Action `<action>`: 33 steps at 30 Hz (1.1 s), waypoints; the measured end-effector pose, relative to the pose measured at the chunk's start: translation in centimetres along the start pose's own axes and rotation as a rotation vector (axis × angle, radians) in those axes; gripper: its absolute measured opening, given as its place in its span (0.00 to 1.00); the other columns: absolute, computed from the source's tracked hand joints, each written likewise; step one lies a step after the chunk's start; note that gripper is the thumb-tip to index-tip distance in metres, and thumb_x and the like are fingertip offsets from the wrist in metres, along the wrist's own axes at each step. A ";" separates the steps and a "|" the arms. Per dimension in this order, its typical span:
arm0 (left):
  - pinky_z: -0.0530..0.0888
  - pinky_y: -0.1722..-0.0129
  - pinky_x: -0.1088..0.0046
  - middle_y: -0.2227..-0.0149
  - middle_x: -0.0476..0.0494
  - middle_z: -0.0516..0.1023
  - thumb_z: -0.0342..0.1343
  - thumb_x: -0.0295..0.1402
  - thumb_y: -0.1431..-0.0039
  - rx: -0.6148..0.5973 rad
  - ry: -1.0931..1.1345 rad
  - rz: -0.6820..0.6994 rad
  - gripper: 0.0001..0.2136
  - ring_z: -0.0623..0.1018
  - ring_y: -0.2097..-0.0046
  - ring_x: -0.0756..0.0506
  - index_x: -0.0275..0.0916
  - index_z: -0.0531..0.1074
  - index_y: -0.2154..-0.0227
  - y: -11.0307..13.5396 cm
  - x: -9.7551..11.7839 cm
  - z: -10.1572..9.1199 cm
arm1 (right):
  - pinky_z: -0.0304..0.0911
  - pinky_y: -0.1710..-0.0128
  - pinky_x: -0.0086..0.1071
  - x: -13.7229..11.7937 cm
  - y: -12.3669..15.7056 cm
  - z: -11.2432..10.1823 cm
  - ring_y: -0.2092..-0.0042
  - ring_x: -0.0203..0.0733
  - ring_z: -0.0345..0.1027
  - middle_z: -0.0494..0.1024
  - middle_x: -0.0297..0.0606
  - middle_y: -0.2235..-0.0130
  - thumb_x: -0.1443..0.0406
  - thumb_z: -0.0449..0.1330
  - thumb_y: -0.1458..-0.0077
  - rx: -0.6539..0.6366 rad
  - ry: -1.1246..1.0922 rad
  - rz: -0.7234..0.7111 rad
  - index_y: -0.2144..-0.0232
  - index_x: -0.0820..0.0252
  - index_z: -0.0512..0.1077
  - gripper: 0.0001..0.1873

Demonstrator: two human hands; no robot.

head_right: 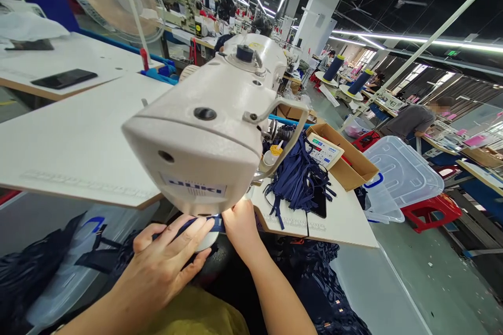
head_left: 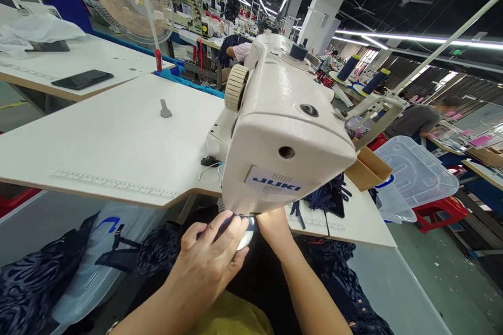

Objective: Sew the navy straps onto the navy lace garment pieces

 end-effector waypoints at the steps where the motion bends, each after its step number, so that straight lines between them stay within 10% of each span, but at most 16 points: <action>1: 0.59 0.55 0.62 0.52 0.50 0.79 0.48 0.36 0.35 -0.007 0.004 0.013 0.11 0.74 0.50 0.42 0.46 0.73 0.56 0.0 0.0 0.0 | 0.62 0.62 0.32 0.0 0.0 0.0 0.64 0.41 0.68 0.77 0.36 0.67 0.70 0.55 0.48 0.001 -0.009 -0.001 0.70 0.59 0.71 0.05; 33: 0.60 0.52 0.62 0.52 0.48 0.79 0.51 0.36 0.36 0.049 -0.014 -0.014 0.13 0.75 0.49 0.42 0.43 0.70 0.51 0.3 0.0 0.0 | 0.65 0.59 0.34 0.2 0.1 0.2 0.59 0.44 0.70 0.78 0.41 0.63 0.72 0.52 0.46 -0.051 0.183 -0.112 0.66 0.60 0.74 0.11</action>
Point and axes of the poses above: each hand's wrist, its own y-axis away from the middle knuckle, its own z-axis out of the palm, x = y × z, the point moved 2 cm from there along -y, towards the middle knuckle
